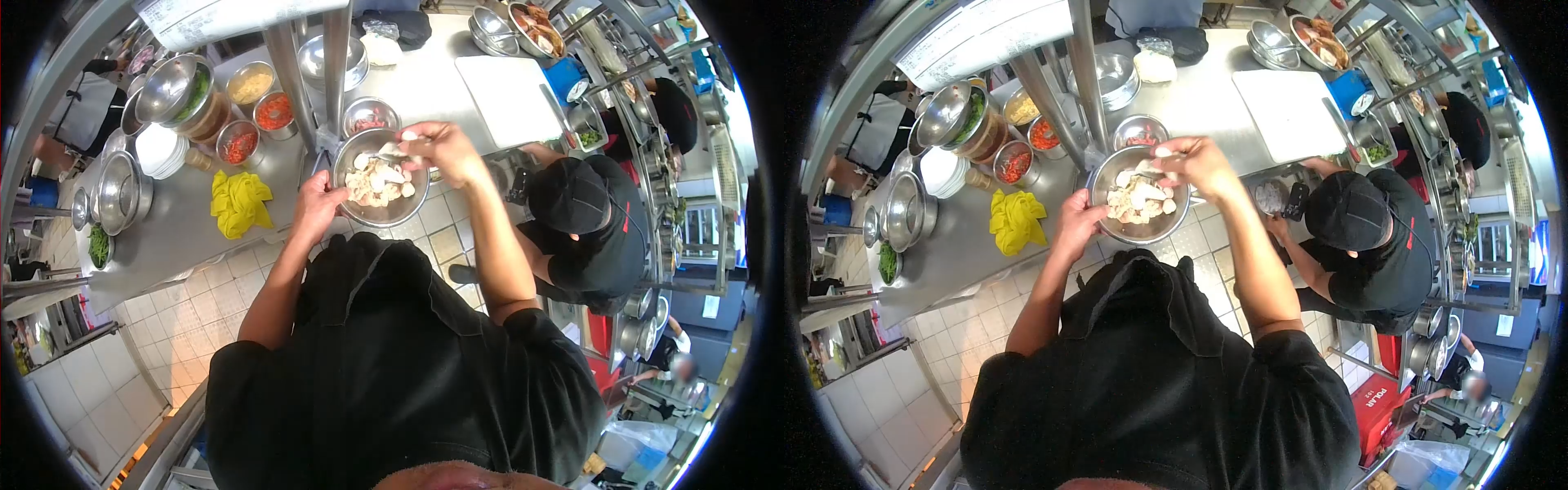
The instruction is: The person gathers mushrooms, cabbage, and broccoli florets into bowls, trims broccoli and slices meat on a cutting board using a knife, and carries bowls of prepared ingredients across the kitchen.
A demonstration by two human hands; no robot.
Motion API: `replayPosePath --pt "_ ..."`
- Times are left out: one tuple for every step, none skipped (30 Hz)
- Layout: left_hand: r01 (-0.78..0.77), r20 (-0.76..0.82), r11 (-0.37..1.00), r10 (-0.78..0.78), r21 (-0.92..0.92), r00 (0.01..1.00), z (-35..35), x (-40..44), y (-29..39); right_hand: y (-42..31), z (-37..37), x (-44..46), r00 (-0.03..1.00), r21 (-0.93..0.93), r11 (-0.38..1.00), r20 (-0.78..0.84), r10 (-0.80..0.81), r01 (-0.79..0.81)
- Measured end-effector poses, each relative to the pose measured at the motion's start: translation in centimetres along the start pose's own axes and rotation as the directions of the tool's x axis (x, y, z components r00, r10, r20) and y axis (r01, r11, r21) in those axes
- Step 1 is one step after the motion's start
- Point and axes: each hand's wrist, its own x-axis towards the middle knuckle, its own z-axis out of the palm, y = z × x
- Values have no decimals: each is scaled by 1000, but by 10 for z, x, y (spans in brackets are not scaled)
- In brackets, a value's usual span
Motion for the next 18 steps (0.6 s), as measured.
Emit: replayPosePath --pt "3 1 1000 -3 -6 1000 1 0 0 -14 -1 -6 999 -12 999 -14 -36 36" --pt "8 11 1000 -8 -25 1000 0 1 -1 -29 -1 -14 997 -24 997 -31 -73 72" --pt "11 22 999 -10 -44 1000 0 3 -2 -38 -2 -19 994 -4 995 -36 -99 98" --pt "12 34 998 -10 -63 999 0 5 -3 -38 -2 -20 991 26 992 -57 -123 124" --pt "16 40 998 -13 -58 999 0 7 -2 -38 0 -22 986 55 987 -79 -147 151" --pt "17 43 998 -15 -53 999 0 8 -2 -39 1 -23 980 83 980 -99 -172 180" --pt "19 45 999 -17 -48 999 0 9 -2 -31 1 -21 984 45 986 -88 -155 160" --pt "22 52 999 -20 -41 998 0 10 -1 -23 0 -19 986 -33 987 -60 -156 154" --pt "24 56 999 -22 -34 998 -1 10 0 -16 -2 -18 987 -112 982 -30 -155 151" --pt "26 60 999 -24 -28 998 -2 10 1 -12 -1 -17 989 -189 971 1 -151 148" --pt "16 62 999 -13 -39 998 -3 11 1 -11 1 -18 990 -195 970 37 -139 144" --pt "6 65 999 -3 -50 998 -3 11 1 -9 3 -17 991 -148 981 58 -120 127" --pt "-4 70 998 8 -62 997 -3 12 1 -8 4 -16 992 -102 989 78 -102 109" --pt "-4 76 999 8 -49 997 -5 14 0 -5 4 -14 992 -55 994 97 -86 92" --pt "-6 84 999 9 -34 996 -7 16 -1 -2 0 -12 988 17 999 150 -42 40" --pt "-8 91 1000 10 -19 996 -9 19 -3 0 -1 -10 981 74 996 186 -62 49" --pt "-9 98 1000 10 -12 995 -10 23 -6 1 -2 -8 971 132 990 221 -86 58" --pt "-9 105 1000 9 -4 994 -12 26 -11 1 -2 -7 961 190 980 254 -112 65"
